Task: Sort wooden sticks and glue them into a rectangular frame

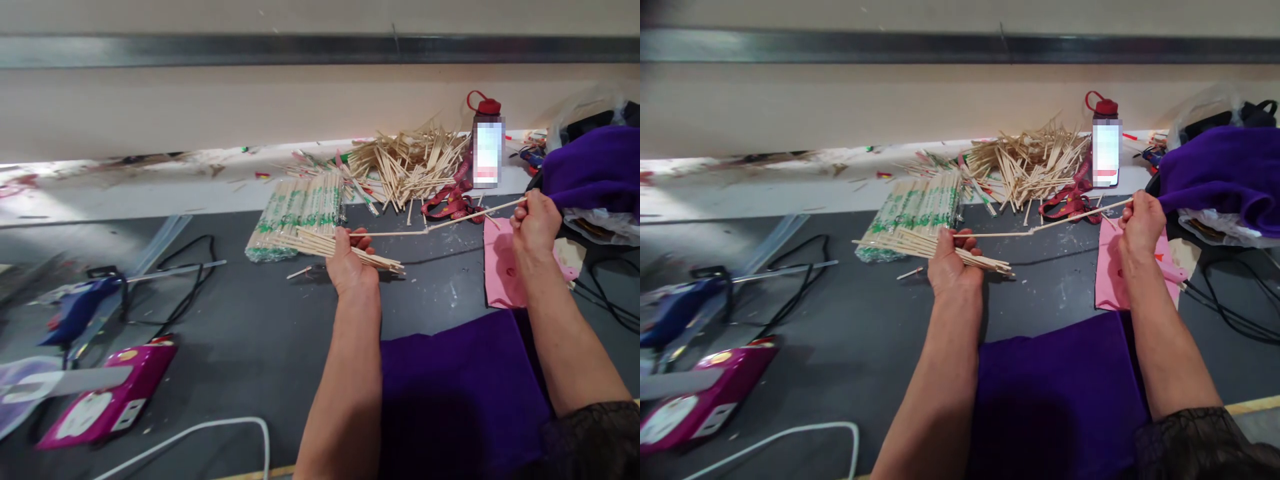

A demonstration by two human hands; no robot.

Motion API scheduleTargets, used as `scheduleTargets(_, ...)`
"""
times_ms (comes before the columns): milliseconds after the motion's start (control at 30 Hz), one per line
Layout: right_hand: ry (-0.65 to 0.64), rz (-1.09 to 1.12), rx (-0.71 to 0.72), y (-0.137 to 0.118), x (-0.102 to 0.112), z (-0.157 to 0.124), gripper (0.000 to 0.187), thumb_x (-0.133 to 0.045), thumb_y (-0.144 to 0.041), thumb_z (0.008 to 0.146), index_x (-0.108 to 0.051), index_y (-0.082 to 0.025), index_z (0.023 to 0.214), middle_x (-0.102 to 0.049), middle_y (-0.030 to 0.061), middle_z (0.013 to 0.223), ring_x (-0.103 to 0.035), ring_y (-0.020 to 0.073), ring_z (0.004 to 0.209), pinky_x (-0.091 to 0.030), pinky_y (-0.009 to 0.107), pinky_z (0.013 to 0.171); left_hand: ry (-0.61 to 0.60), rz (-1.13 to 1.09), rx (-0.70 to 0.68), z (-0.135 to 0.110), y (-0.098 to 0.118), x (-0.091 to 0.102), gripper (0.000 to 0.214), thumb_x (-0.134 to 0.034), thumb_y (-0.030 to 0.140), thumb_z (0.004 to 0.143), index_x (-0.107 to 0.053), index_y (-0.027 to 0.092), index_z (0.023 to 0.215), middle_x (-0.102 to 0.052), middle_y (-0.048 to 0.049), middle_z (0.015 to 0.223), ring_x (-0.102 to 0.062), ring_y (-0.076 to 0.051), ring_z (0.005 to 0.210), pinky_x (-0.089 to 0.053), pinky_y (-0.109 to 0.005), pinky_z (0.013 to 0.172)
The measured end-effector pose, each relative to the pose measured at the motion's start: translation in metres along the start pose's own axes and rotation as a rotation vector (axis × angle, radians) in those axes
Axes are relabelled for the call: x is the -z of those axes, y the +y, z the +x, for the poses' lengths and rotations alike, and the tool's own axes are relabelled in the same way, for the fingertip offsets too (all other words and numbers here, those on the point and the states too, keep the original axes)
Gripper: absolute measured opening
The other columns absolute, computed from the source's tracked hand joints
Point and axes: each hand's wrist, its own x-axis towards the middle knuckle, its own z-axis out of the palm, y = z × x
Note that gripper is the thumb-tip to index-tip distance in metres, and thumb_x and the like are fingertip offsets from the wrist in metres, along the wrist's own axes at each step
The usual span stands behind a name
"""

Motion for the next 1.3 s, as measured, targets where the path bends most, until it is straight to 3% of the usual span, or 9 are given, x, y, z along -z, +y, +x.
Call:
scheduleTargets(100,0.074,0.057,0.047,-0.014,0.012,0.012,0.016,-0.049,-0.02,0.081,-0.043,-0.019,0.067,-0.038,-0.0084,0.053,-0.032,0.0027,0.04,-0.022,0.011,0.032,0.037,-0.04,-0.012,0.002,0.004,0.003,0.023,-0.057,0.03,0.082,-0.045,0.019,0.066,-0.054,0.0067,0.055,-0.046,-0.003,0.041,-0.035,-0.015,0.044)
scheduleTargets(167,0.038,0.065,0.028,-0.018,0.018,0.014,0.016,-0.05,-0.022,0.082,-0.044,-0.019,0.067,-0.039,-0.0083,0.054,-0.03,0.0025,0.039,-0.021,0.012,0.032,-0.003,-0.067,0.038,-0.001,0.005,0.002,0.024,-0.059,0.029,0.082,-0.046,0.018,0.065,-0.052,0.0073,0.051,-0.043,-0.002,0.038,-0.033,-0.014,0.041)
scheduleTargets(333,-0.379,-0.044,-0.277,0.002,-0.001,-0.017,0.024,-0.066,-0.03,0.073,-0.047,-0.017,0.065,-0.041,-0.0079,0.052,-0.023,0.0007,0.036,-0.015,0.014,0.031,-0.481,0.128,0.431,-0.025,-0.001,-0.007,0.022,-0.068,0.029,0.075,-0.053,0.015,0.067,-0.049,0.0067,0.044,-0.033,-0.002,0.031,-0.024,-0.014,0.032)
scheduleTargets(400,-0.514,-0.066,-0.419,0.016,-0.016,-0.037,0.03,-0.07,-0.038,0.07,-0.048,-0.018,0.067,-0.04,-0.0083,0.051,-0.023,0.0008,0.035,-0.013,0.014,0.031,-0.64,0.234,0.491,-0.035,-0.005,-0.01,0.021,-0.072,0.028,0.07,-0.058,0.013,0.069,-0.051,0.005,0.044,-0.036,-0.003,0.03,-0.024,-0.014,0.031)
scheduleTargets(500,-0.593,-0.085,-0.457,0.031,-0.034,-0.064,0.035,-0.073,-0.044,0.064,-0.05,-0.018,0.068,-0.043,-0.0078,0.053,-0.026,0.0011,0.036,-0.014,0.016,0.032,-0.785,0.345,0.534,-0.049,-0.009,-0.013,0.022,-0.075,0.028,0.066,-0.062,0.011,0.069,-0.052,0.0031,0.042,-0.036,-0.003,0.028,-0.023,-0.015,0.029)
scheduleTargets(700,-0.706,-0.151,-0.303,0.033,-0.042,-0.081,0.039,-0.075,-0.049,0.059,-0.054,-0.019,0.069,-0.043,-0.0082,0.05,-0.033,0.0038,0.039,-0.022,0.019,0.037,-0.844,0.389,0.569,-0.062,-0.01,-0.018,0.02,-0.075,0.025,0.066,-0.068,0.009,0.077,-0.059,-0.0002,0.047,-0.035,-0.001,0.029,-0.021,-0.014,0.03)
scheduleTargets(967,-0.904,-0.15,-0.478,0.027,-0.031,-0.064,0.044,-0.063,-0.059,0.069,-0.061,-0.017,0.082,-0.054,-0.0024,0.063,-0.034,0.004,0.039,-0.014,0.019,0.035,-0.861,0.378,0.552,-0.06,-0.01,-0.02,0.017,-0.074,0.019,0.063,-0.067,0.008,0.073,-0.059,-0.0007,0.047,-0.033,-0.001,0.028,-0.017,-0.015,0.029)
scheduleTargets(1100,-1.039,-0.318,-0.351,0.024,-0.026,-0.06,0.039,-0.062,-0.055,0.072,-0.059,-0.016,0.071,-0.052,-0.0027,0.058,-0.036,0.0051,0.042,-0.016,0.02,0.038,-0.864,0.406,0.524,-0.06,-0.011,-0.017,0.022,-0.076,0.021,0.061,-0.065,0.009,0.076,-0.059,-0.0004,0.047,-0.034,-0.001,0.028,-0.018,-0.014,0.03)
scheduleTargets(1300,-1.01,-0.653,0.149,0.014,-0.024,-0.056,0.035,-0.055,-0.044,0.078,-0.055,-0.017,0.056,-0.048,-0.0025,0.052,-0.041,0.009,0.05,-0.028,0.024,0.05,-0.795,0.491,0.493,-0.063,-0.018,-0.018,0.022,-0.077,0.019,0.059,-0.058,0.013,0.067,-0.058,-0.0005,0.045,-0.036,-0.002,0.03,-0.022,-0.014,0.031)
